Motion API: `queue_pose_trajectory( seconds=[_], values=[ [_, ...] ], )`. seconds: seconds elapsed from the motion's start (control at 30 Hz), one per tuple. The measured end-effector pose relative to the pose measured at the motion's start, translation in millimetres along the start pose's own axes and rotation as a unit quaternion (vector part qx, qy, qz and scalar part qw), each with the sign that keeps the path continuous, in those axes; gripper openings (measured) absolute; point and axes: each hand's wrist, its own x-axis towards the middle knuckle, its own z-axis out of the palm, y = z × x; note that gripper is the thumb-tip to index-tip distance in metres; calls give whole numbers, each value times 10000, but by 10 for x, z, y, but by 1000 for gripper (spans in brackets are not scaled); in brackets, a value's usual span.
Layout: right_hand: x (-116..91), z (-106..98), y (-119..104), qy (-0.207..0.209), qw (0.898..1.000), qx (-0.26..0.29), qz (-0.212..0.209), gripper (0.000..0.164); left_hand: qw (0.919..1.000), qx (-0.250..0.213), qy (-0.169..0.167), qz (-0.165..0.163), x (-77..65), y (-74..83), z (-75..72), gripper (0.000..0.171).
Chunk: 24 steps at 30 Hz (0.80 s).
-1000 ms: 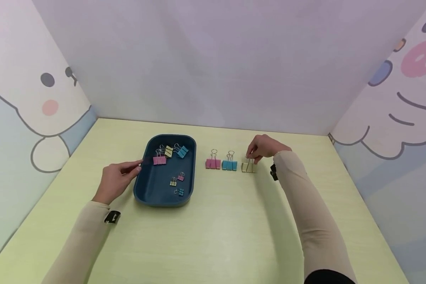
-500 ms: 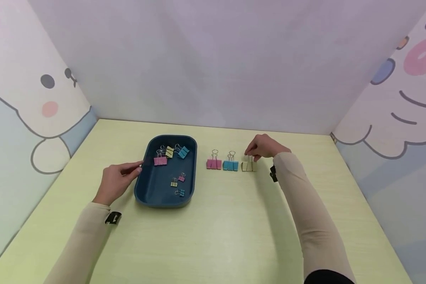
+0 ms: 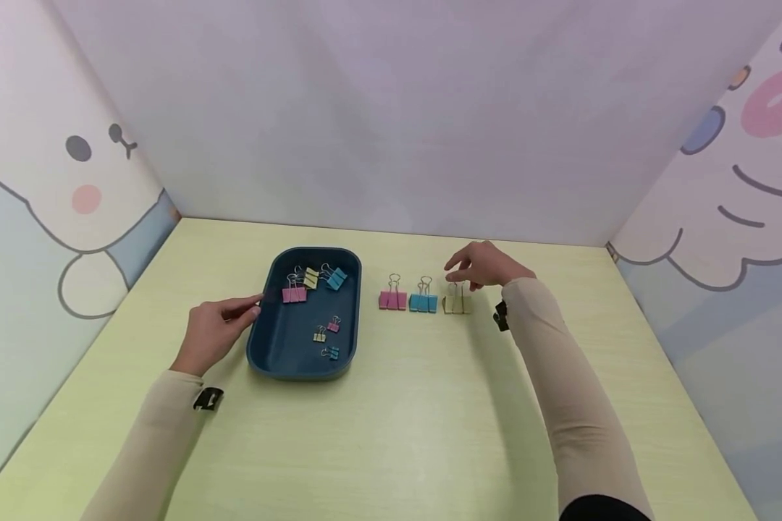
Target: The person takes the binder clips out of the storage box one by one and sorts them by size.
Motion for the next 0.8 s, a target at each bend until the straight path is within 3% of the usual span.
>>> queue_pose_trajectory(
  seconds=[0.23, 0.5, 0.8],
  values=[
    [28, -68, -272, 425, 9984, -304, -195, 37, 10000, 56, 66, -4, -7, -1, 3, 31],
    [176, 0, -694, 787, 9943, -162, -696, 29, 9999, 40, 93, 17, 10, -6, 3, 31],
    [417, 200, -1161, 677, 9900, 34, -1234, 24, 10000, 44, 53, -38, 12, -17, -8, 31]
  ],
)
